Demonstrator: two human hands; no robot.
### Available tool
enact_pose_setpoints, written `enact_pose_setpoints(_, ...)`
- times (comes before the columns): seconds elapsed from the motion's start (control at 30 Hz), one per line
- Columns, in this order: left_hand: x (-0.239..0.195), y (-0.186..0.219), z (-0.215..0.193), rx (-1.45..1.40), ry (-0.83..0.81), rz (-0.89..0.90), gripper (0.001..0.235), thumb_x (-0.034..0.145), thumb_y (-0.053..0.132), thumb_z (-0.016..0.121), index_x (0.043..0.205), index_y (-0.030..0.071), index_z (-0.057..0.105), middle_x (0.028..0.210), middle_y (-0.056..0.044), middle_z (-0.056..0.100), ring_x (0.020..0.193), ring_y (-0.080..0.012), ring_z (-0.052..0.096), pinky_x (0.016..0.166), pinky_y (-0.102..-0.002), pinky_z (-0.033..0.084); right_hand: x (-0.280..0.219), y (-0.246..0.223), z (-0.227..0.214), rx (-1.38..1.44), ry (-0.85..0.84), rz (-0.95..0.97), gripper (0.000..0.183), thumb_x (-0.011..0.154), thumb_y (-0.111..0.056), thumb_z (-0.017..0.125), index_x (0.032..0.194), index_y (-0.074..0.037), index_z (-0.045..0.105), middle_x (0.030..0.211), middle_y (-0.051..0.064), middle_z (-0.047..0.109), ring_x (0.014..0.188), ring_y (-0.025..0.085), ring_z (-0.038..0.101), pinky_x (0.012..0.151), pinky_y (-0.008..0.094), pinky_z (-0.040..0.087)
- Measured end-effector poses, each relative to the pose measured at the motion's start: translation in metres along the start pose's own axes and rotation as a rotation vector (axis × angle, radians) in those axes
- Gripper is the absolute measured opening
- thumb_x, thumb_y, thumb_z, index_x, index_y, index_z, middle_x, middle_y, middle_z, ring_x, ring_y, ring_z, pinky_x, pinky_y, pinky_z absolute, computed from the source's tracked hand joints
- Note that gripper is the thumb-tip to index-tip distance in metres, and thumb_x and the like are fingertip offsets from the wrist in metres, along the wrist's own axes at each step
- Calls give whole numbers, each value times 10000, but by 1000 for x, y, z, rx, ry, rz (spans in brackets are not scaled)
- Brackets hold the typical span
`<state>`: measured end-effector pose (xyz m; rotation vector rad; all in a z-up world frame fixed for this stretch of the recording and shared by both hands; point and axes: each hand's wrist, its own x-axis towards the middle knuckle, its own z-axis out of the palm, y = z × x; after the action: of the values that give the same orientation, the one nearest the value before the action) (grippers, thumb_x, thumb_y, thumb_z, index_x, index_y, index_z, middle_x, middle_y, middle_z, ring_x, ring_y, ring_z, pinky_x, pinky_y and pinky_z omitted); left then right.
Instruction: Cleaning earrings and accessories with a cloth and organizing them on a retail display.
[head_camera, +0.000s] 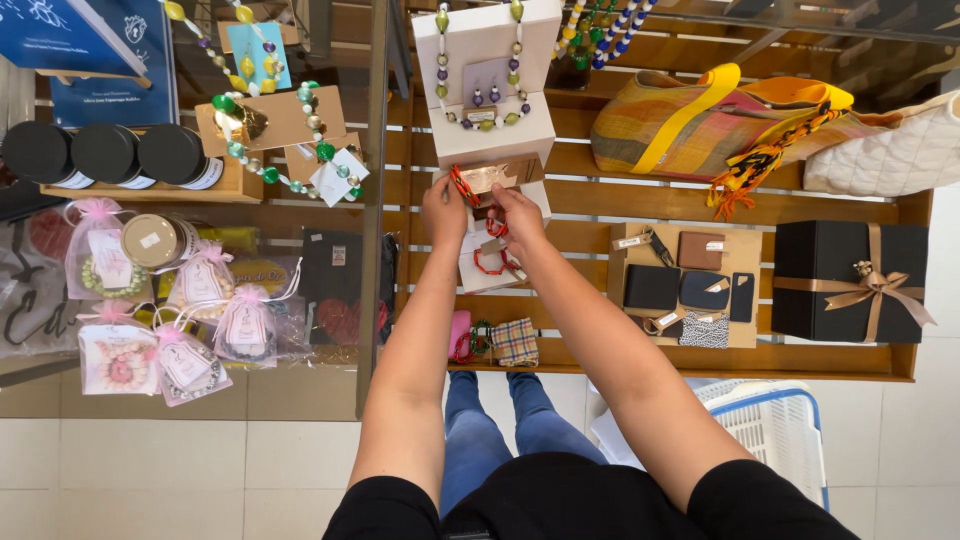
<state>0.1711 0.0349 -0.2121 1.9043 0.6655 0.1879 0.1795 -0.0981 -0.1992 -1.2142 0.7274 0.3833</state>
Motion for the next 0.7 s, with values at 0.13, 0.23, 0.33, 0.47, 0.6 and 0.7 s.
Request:
enact_pose_setpoints(0.13,-1,11,-15,12,-16,138,261,993,245,602,1144,112,769,1000,-215,683,1085,-454,651,956,-491,523,-23,-16,6,-32,-8,1,241,941,-351,771,993,-134,681,849,-21,652,612,110,682,442,206,530)
enact_pose_setpoints(0.23,4,10,-19,19,-37,199,267,994,254,606,1141,102,769,997,-221,654,1069,-472,637,948,-503,518,-24,-19,6,-38,-14,3,236,938,-352,772,974,-141,672,829,-16,647,598,115,683,432,206,532)
enact_pose_setpoints(0.33,11,5,-18,48,-47,192,287,991,395,627,1091,183,792,990,-164,666,1055,-423,655,934,-484,529,-22,-16,4,-52,-24,11,251,934,-363,777,964,-133,680,826,-13,650,593,112,683,421,209,534)
enact_pose_setpoints(0.47,13,7,-15,149,-93,46,383,858,594,737,1048,266,797,986,-90,674,1067,-337,681,967,-404,533,-18,-5,3,-175,-115,-39,410,923,-404,807,1145,-81,686,901,7,669,639,93,686,450,191,543)
enact_pose_setpoints(0.6,8,15,-15,131,-89,-22,458,797,607,781,1057,230,793,1005,-104,674,1087,-356,677,996,-416,521,-41,-16,12,-211,-172,-86,536,898,-424,838,1236,-49,658,933,34,657,677,95,690,464,181,552)
enact_pose_setpoints(0.7,6,6,-10,58,-95,-38,498,883,647,718,1097,203,785,1053,-144,689,1142,-379,651,1020,-441,497,-5,10,-2,-292,-180,-144,451,859,-301,900,1168,-39,701,887,51,677,632,113,687,428,205,547)
